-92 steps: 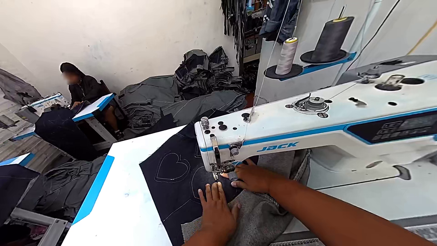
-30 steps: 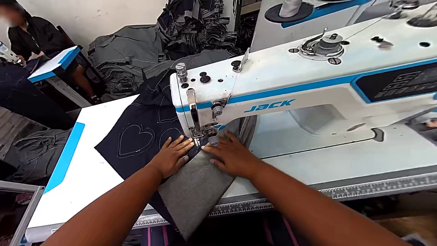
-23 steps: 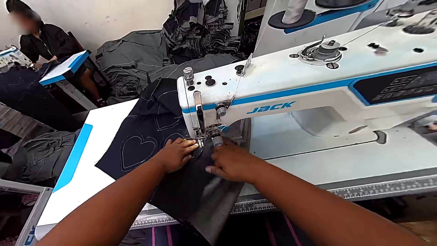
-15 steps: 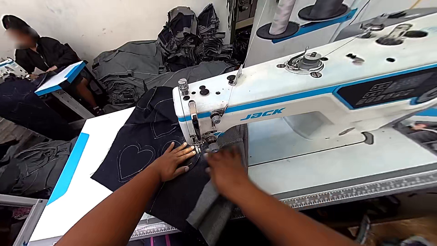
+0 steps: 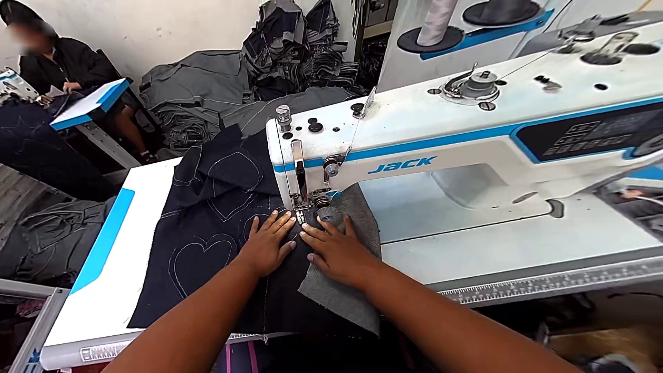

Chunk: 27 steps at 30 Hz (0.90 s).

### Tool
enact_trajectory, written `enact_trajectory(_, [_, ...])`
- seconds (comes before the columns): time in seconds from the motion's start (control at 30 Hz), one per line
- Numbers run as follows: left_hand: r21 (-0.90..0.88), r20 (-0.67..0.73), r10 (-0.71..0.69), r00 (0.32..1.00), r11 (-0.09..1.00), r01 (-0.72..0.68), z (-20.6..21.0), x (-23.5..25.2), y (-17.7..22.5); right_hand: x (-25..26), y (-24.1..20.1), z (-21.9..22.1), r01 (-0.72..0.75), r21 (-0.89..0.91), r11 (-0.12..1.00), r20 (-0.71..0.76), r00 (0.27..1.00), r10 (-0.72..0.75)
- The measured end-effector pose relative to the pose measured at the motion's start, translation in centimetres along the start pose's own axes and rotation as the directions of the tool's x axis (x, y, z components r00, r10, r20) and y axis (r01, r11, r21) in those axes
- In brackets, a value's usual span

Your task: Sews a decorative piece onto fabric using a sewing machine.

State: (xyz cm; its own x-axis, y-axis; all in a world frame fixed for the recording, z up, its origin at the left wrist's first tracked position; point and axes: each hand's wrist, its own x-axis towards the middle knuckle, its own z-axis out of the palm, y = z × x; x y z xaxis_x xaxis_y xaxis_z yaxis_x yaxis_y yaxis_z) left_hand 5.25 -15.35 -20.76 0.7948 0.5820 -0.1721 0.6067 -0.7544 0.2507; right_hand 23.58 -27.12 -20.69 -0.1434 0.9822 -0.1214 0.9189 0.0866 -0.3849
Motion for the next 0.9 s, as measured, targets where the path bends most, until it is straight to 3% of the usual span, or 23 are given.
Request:
enact_trajectory(0.17, [0.021,0.046,-0.19,0.981,0.982,0.19,-0.2,0.6,2.3,-0.4,-2.9,0.3,-0.147,0.089,0.985,0.048,0.988,0.144])
enact_trajectory(0.3, [0.029,0.123,-0.372,0.92,0.928,0.371,-1.1,1.1,5.1,-0.1,-1.4,0.6,-0.131,0.049,0.99,-0.07,0.988,0.135])
enact_trajectory(0.47, [0.046,0.15,-0.517,0.843,0.855,0.516,-1.2,2.2,7.7,1.0,-0.4,-0.7,-0.193,0.031,0.981,-0.055,0.979,0.195])
enact_trajectory(0.67, [0.071,0.146,-0.582,0.8,0.813,0.578,-1.3,3.4,8.7,2.4,1.0,-1.5,-0.19,-0.001,0.982,-0.074,0.979,0.189])
enact_trajectory(0.9, [0.039,0.1,-0.561,0.822,0.827,0.56,-0.8,3.7,8.1,2.9,1.8,-1.4,-0.173,-0.029,0.984,-0.075,0.982,0.17])
